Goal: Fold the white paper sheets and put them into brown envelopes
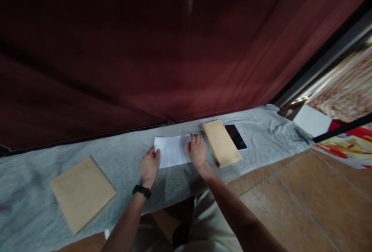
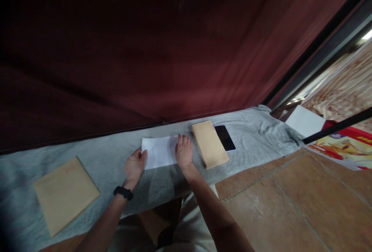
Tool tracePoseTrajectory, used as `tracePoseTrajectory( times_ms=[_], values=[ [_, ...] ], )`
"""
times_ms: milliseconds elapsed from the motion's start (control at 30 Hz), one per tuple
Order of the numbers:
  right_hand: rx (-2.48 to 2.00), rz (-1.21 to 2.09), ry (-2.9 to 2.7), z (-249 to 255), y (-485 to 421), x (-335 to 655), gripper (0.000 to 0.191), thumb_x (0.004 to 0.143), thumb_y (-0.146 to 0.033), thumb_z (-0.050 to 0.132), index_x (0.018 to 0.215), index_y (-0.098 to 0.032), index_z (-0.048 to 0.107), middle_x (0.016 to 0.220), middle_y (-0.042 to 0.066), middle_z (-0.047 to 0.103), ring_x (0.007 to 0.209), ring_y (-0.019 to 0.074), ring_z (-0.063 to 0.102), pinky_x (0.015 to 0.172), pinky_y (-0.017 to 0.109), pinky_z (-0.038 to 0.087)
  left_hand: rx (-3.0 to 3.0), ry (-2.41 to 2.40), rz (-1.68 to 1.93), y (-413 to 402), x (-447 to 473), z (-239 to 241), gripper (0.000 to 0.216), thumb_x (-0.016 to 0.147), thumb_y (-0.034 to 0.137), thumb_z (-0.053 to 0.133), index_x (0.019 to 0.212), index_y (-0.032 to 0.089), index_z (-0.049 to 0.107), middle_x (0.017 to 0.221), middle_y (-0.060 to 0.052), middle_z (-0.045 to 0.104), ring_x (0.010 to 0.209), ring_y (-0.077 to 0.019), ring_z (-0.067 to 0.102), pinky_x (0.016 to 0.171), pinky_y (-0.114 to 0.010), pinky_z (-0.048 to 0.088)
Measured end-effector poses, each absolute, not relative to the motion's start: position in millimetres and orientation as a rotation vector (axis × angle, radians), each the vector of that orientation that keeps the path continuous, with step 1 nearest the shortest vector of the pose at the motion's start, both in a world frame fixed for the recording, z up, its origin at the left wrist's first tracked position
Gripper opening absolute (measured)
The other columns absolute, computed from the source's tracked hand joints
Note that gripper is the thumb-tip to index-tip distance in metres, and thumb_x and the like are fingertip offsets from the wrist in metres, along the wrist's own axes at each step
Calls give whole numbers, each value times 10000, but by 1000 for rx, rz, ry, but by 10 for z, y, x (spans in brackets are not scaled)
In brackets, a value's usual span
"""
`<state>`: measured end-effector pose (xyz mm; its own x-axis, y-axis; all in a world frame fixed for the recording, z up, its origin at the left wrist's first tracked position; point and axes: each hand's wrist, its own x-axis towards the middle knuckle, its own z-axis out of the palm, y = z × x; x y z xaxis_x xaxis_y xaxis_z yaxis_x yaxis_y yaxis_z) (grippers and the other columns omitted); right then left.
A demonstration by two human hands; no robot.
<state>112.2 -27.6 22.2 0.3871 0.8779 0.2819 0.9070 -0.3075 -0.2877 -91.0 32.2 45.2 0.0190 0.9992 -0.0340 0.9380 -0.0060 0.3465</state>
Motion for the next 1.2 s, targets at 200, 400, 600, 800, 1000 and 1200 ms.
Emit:
tracePoseTrajectory(
  times_ms=[200,400,600,800,1000,1200],
  values=[
    [-2056,-8,-1757,92,-336,869,469,1043,-336,429,1466,-146,499,1559,126,458,1427,286,425,1160,439,351,1994,2037,209,312,-862,518,374,1003,417,419,1109,176,683,979,-152,763,871,-291,716,677,-324,447],
    [-2076,30,-1785,11,-359,853,505,1060,-378,400,1496,-133,474,1592,148,395,1479,300,360,1211,473,279,1993,2044,234,304,-843,505,372,1000,412,429,1137,169,675,995,-155,763,900,-297,722,717,-339,477],
    [-2082,36,-1782,17,-351,849,519,1062,-389,389,1513,-140,449,1603,141,373,1487,305,346,1209,490,283,1988,2048,353,296,-870,462,359,970,383,487,1230,174,619,1006,-133,744,867,-292,710,742,-370,506],
    [-2082,27,-1784,33,-360,839,530,1060,-390,389,1521,-132,435,1609,148,360,1493,305,333,1219,484,263,2463,1813,708,175,-654,362,463,962,246,416,1390,99,517,1352,-217,592,1264,-323,560,1048,-473,442],
    [-2062,37,-1781,36,-373,841,494,1057,-325,383,1515,-152,450,1607,133,374,1493,283,336,1220,469,259,2666,1457,561,140,-285,114,524,1009,286,319,1464,78,475,1555,-177,455,1485,-307,347,1212,-504,273],
    [-2092,30,-1768,11,-339,988,504,1064,-384,368,1507,-162,462,1592,130,402,1476,278,366,1207,473,267,2536,1707,589,235,-568,17,615,1025,410,291,1526,70,394,1570,-193,425,1496,-313,333,1218,-522,259]
  ],
)
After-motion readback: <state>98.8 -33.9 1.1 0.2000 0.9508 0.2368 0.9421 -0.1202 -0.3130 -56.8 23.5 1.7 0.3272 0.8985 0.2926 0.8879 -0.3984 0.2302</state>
